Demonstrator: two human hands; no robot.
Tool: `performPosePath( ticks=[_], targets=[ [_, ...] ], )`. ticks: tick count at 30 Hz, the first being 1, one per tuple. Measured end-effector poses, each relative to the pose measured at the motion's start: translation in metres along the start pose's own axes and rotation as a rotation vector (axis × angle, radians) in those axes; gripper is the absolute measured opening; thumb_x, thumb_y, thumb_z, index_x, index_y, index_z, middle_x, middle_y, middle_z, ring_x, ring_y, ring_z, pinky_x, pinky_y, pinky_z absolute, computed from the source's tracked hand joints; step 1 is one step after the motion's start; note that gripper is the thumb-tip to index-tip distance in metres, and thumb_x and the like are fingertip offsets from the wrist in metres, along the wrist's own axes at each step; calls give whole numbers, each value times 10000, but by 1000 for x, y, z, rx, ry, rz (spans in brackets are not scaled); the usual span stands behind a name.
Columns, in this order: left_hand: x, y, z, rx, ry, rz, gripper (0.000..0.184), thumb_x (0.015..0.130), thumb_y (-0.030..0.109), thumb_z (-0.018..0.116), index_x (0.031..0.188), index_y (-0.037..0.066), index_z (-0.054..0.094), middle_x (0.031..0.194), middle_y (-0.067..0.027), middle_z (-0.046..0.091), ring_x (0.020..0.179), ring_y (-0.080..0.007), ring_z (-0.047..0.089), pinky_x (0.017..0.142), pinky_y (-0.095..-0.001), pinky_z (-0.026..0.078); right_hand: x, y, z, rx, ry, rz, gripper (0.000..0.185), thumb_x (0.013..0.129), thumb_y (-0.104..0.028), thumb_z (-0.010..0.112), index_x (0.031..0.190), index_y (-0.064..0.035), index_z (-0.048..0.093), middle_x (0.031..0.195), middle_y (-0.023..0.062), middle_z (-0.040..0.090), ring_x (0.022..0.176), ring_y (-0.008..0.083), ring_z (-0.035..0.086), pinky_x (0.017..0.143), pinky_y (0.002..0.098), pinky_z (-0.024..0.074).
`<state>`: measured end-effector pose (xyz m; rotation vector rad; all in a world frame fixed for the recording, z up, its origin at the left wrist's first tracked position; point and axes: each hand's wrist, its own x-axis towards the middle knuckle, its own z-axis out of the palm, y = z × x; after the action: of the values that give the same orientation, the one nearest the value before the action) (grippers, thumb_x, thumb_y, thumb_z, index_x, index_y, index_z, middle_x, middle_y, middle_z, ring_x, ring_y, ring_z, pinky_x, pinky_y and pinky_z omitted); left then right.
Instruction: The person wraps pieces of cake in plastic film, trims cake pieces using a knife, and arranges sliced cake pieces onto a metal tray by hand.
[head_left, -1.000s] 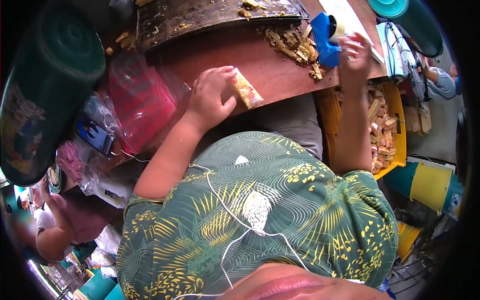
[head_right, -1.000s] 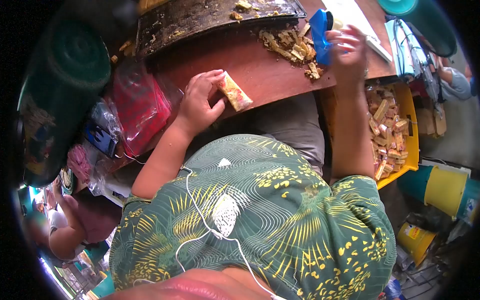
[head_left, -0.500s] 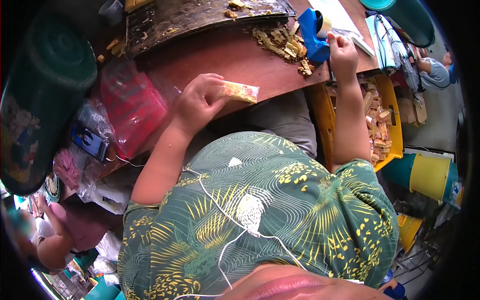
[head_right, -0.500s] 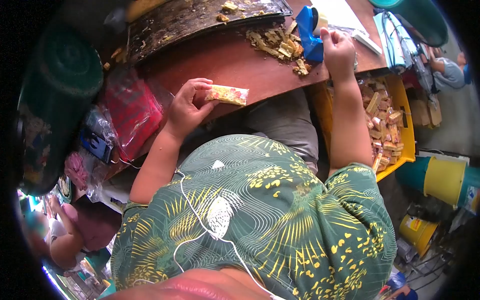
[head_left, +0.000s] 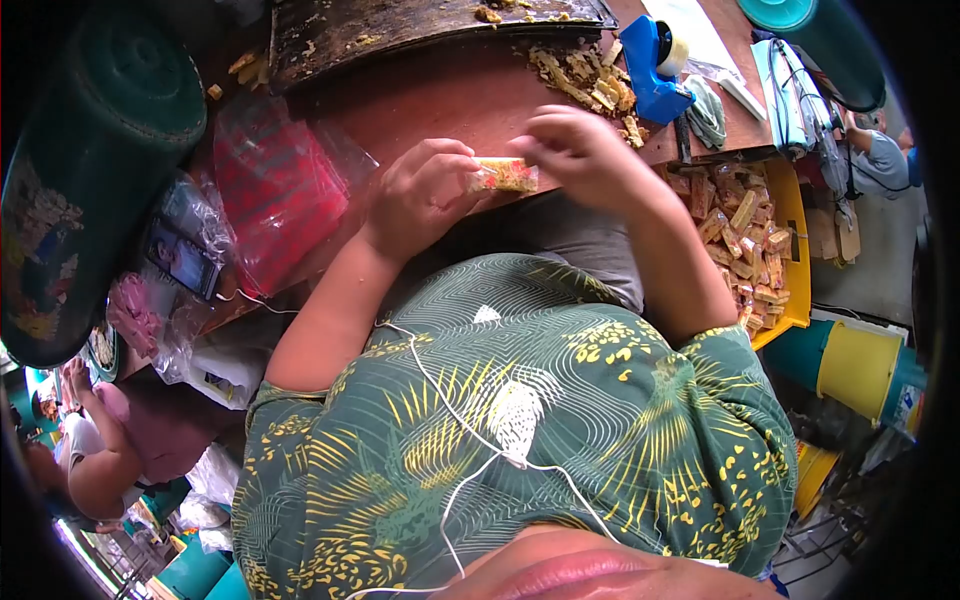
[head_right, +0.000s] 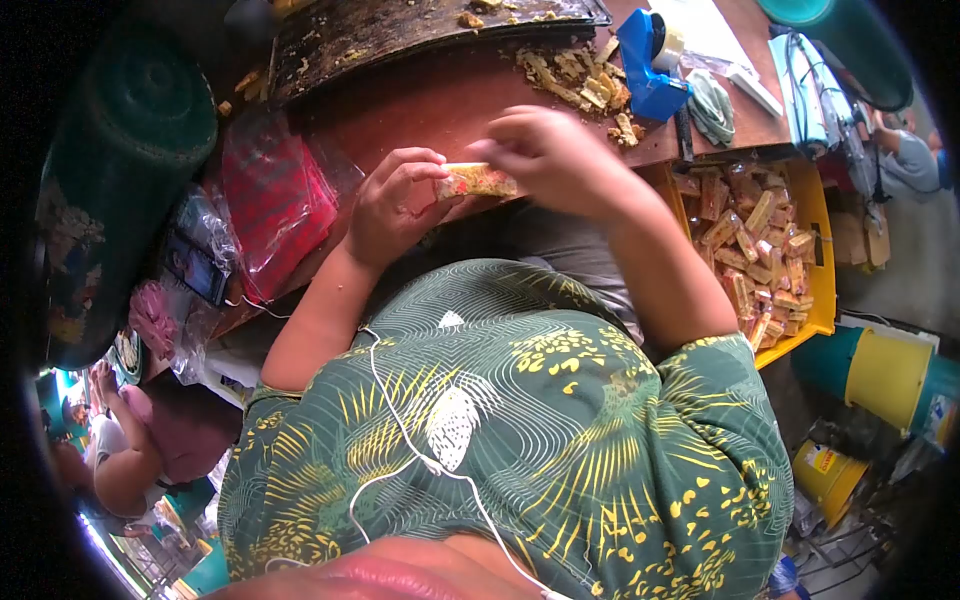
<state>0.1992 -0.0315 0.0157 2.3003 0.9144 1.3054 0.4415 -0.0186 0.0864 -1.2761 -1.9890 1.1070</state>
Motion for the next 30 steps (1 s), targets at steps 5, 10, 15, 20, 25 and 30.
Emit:
performPosePath(
  ticks=[5, 10, 15, 20, 25, 30],
  targets=[
    [-2, 3, -3, 1, 37, 1, 310, 791, 129, 852, 1050, 85, 687, 1048, -104, 697, 917, -315, 716, 789, -417, 595, 28, -13, 21, -418, -223, -83, 487, 927, -472, 723, 816, 1, 750, 864, 186, 663, 807, 348, 667, 740, 437, 529],
    [-3, 1, 0, -24, -19, -39, 331, 776, 91, 849, 1064, 78, 686, 1060, -107, 692, 945, -317, 710, 795, -419, 595, 10, 31, -6, -518, -70, 105, 447, 773, -456, 867, 791, -30, 732, 889, 149, 662, 862, 344, 661, 774, 447, 534],
    [-2, 1, 0, -90, -74, -1, 368, 795, 115, 873, 1110, 67, 691, 1137, -120, 696, 1012, -303, 710, 859, -408, 590, -25, 41, 31, -345, 0, -321, 398, 736, -177, 892, 914, -64, 554, 970, 125, 602, 932, 359, 592, 828, 429, 503],
    [1, 5, -5, -11, 31, 6, 246, 914, 106, 782, 1136, 47, 692, 1140, -128, 711, 1023, -293, 714, 905, -379, 569, -60, 13, -35, -436, 68, 26, 338, 808, -100, 827, 1052, -48, 600, 1009, 173, 674, 979, 383, 662, 862, 464, 535],
    [-2, 1, -7, 7, 32, -89, 173, 935, 22, 723, 1104, 49, 698, 1048, -122, 724, 967, -273, 713, 857, -365, 569, -124, 9, -156, -912, 319, 281, 274, 867, -164, 777, 1090, -40, 677, 1122, 154, 691, 1110, 338, 634, 967, 429, 502],
    [-4, -2, -5, 42, 19, -110, 128, 937, 27, 723, 1063, 47, 707, 1005, -119, 725, 931, -260, 709, 821, -351, 564, -104, 69, -192, -710, 611, 336, 353, 974, -315, 703, 1201, -45, 688, 1173, 152, 705, 1119, 279, 654, 981, 374, 498]
  ],
)
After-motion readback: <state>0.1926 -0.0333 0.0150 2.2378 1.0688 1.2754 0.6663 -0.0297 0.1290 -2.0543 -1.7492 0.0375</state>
